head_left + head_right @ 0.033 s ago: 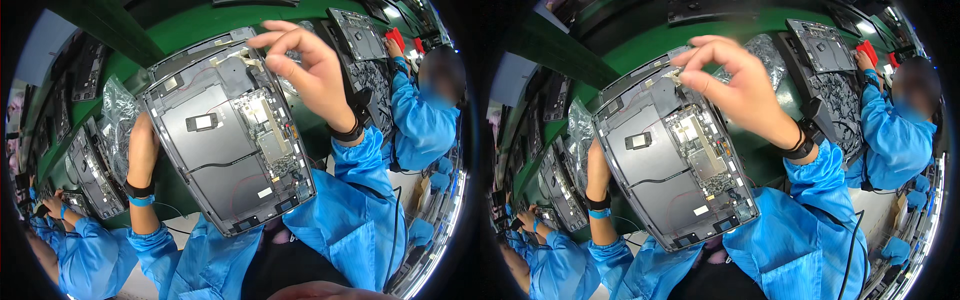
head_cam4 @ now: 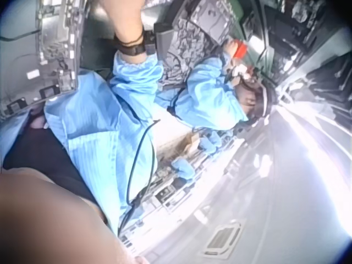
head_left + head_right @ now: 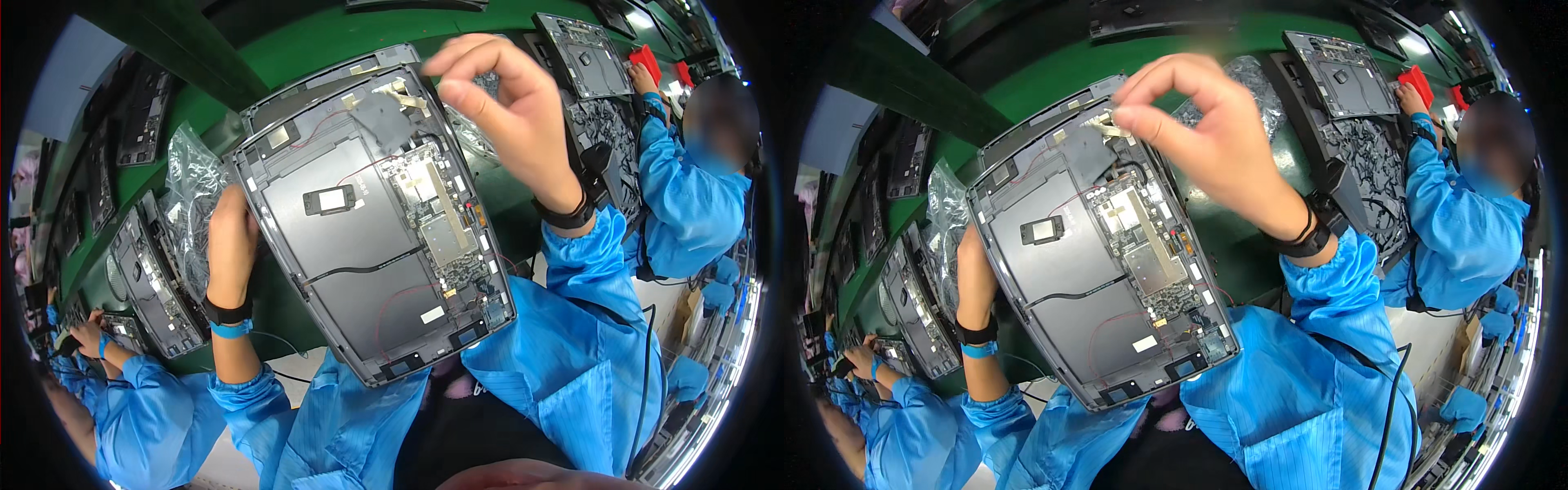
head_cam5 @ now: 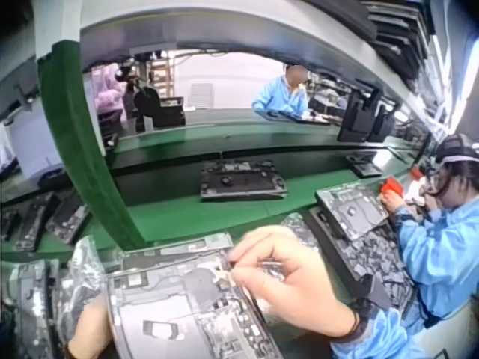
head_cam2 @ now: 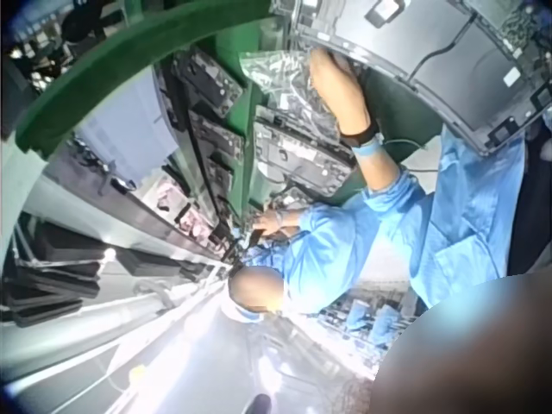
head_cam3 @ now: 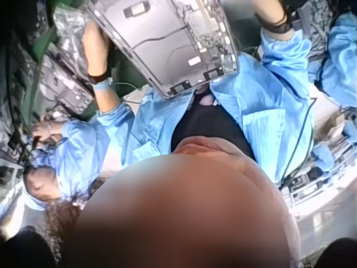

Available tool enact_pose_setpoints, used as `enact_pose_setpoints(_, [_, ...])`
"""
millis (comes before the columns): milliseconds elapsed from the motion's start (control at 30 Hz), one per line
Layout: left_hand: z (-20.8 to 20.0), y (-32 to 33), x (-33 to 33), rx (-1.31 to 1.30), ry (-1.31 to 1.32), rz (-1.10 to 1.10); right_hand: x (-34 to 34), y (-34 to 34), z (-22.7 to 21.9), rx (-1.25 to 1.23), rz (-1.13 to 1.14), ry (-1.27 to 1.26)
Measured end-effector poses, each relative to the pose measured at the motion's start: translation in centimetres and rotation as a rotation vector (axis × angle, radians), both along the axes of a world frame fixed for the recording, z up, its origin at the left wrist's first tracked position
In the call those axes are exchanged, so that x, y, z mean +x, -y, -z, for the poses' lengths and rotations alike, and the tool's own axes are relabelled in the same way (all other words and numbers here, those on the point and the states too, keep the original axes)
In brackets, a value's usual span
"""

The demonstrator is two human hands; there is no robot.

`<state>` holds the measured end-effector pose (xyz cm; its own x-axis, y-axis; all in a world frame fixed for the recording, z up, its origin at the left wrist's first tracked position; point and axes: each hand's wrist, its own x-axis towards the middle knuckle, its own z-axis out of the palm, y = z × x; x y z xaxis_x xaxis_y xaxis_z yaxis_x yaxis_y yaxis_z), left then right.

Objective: Assembling internal components and wiring for a tablet or similar electronic device on a production line.

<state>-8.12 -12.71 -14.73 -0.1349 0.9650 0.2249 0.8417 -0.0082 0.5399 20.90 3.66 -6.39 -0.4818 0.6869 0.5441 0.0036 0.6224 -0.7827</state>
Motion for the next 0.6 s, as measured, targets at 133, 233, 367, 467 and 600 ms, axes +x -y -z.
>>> enact_pose_setpoints(133, [-1.9,0.8,0.4,0.127,-0.099,-0.187,-0.3,-1.7,-1.0,-0.256,0.017,0.085])
enact_pose_setpoints(233, [-2.2,1.5,0.8,0.24,0.368,-0.366,-1.2,-3.0,0.2,-0.304,-0.063,0.161])
enact_pose_setpoints(367, [-5.2,1.7,4.1,0.45,0.482,-0.375,-1.7,-3.7,1.9,-0.146,-0.164,0.218])
enact_pose_setpoints(467, [-6.5,1.6,5.8,0.502,0.459,-0.219,-2.3,-3.7,2.5,-0.188,-0.152,0.119])
enact_pose_setpoints(600, [-6.4,0.4,7.2,0.517,0.589,-0.046,-2.2,-3.9,2.2,-0.416,-0.128,0.087])
